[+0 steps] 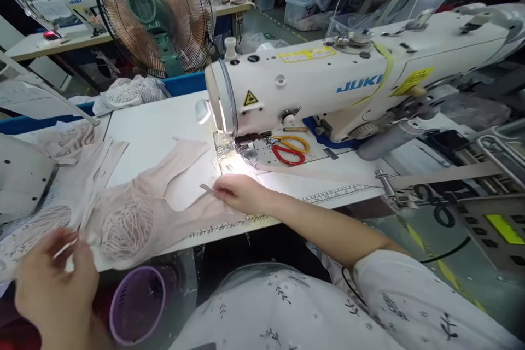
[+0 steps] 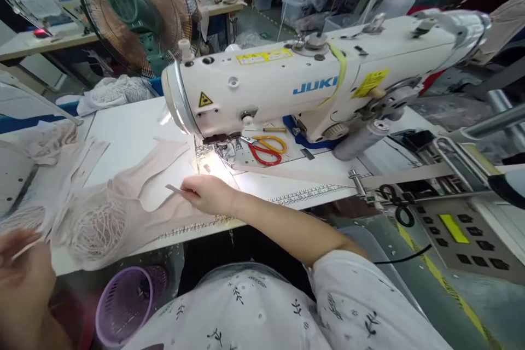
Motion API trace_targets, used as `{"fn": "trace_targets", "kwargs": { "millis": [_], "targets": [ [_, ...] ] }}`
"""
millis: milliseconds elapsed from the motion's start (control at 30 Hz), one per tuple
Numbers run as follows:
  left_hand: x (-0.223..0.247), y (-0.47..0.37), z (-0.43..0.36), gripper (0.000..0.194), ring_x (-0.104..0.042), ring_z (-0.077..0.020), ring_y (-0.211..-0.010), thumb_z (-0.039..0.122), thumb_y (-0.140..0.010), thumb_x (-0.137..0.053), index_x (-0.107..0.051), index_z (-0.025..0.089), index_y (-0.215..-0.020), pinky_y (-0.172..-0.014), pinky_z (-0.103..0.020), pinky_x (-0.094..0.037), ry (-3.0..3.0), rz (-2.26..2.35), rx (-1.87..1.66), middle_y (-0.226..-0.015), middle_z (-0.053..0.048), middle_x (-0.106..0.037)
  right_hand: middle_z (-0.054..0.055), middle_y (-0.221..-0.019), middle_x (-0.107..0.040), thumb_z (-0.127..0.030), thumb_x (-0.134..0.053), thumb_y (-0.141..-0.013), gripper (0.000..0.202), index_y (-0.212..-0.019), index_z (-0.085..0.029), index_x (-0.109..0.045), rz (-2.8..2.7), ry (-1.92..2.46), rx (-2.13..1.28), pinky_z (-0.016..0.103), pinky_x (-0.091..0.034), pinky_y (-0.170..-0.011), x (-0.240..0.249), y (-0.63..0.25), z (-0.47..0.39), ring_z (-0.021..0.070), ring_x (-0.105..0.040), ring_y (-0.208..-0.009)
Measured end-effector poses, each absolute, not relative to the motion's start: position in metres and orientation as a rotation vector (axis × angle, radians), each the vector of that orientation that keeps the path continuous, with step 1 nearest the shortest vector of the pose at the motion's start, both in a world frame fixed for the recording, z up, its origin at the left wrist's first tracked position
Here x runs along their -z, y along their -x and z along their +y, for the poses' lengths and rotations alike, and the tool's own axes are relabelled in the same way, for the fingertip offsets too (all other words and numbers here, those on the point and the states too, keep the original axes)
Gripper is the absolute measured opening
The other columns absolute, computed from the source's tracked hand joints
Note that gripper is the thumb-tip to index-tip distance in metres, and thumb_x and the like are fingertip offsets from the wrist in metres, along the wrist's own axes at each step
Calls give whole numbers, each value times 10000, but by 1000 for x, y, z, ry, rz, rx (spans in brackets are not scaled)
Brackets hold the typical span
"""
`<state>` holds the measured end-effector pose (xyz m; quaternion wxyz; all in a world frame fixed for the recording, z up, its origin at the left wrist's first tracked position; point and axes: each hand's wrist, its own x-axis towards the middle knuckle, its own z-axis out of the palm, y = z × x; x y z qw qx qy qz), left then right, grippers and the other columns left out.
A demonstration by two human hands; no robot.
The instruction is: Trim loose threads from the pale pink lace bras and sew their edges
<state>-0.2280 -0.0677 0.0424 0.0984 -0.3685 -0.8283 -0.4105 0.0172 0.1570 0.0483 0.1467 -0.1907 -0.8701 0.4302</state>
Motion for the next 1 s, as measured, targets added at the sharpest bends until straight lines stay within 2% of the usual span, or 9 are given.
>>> {"fn": "trace_targets", "kwargs": {
  "millis": [167,233,333,500,667,767,833,900,1000],
  "targets": [
    [-48,159,-1,449,-624,-267,-1056,394,-808,-552,-543,223,-1223,-889,-423,-514,1799,-2507,1119,-1210,-78,-635,-16,-730,-584,-174,-548,-858,77,-799,-153,-594,-2484,622,-1466,220,-383,-626,-49,18,149,98,-505,-665],
    [-39,153,21,510,-657,-242,-965,435,-812,-529,-507,175,-1251,-780,-358,-541,1912,-2565,1163,-1048,-87,-689,-12,-735,-605,-195,-572,-847,75,-812,-149,-620,-2531,643,-1493,225,-395,-632,-46,22,150,104,-524,-676],
    [-23,160,36,464,-652,-173,-671,437,-813,-507,-535,151,-1177,-611,-281,-521,1968,-2663,1201,-728,-9,-667,18,-801,-643,-229,-561,-864,133,-929,-139,-635,-2568,721,-1463,246,-417,-667,-36,17,152,129,-562,-740],
    [-12,169,31,287,-583,-156,-562,391,-776,-546,-631,194,-967,-573,-278,-475,1774,-2693,1152,-599,35,-584,80,-918,-681,-267,-475,-914,277,-1122,-116,-576,-2670,842,-1454,297,-450,-723,-25,-16,144,175,-608,-820],
    [-31,187,28,213,-639,-186,-719,359,-781,-558,-609,217,-931,-685,-325,-478,1314,-2609,1248,-846,-15,-671,41,-712,-679,-316,-550,-864,194,-905,-153,-647,-3008,699,-1402,274,-444,-624,-44,-51,137,182,-626,-702],
    [-48,193,34,183,-643,-226,-754,392,-791,-567,-610,240,-884,-689,-361,-465,1146,-2525,1253,-845,-22,-677,58,-785,-683,-368,-583,-845,222,-865,-158,-653,-3036,853,-1076,274,-426,-613,-57,-50,140,192,-625,-725],
    [-58,188,38,171,-630,-228,-692,402,-815,-535,-621,255,-836,-636,-355,-457,1225,-2439,1179,-745,-16,-666,84,-1013,-668,-386,-628,-819,346,-1078,-157,-606,-2736,1014,-934,283,-451,-669,-64,-42,143,173,-628,-765],
    [-62,177,39,174,-620,-206,-617,375,-838,-495,-626,263,-811,-584,-327,-457,1445,-2286,1110,-694,-8,-668,122,-1288,-536,-376,-709,-753,655,-1319,-182,-442,-2506,999,-921,299,-478,-727,-70,-32,142,125,-621,-709],
    [-52,154,28,175,-657,-181,-612,332,-844,-470,-625,255,-819,-536,-279,-473,1798,-2099,1122,-752,-2,-716,131,-1387,-449,-396,-755,-696,894,-1439,-227,-287,-2531,816,-1068,306,-501,-752,-73,-24,131,95,-602,-620]
  ]
}}
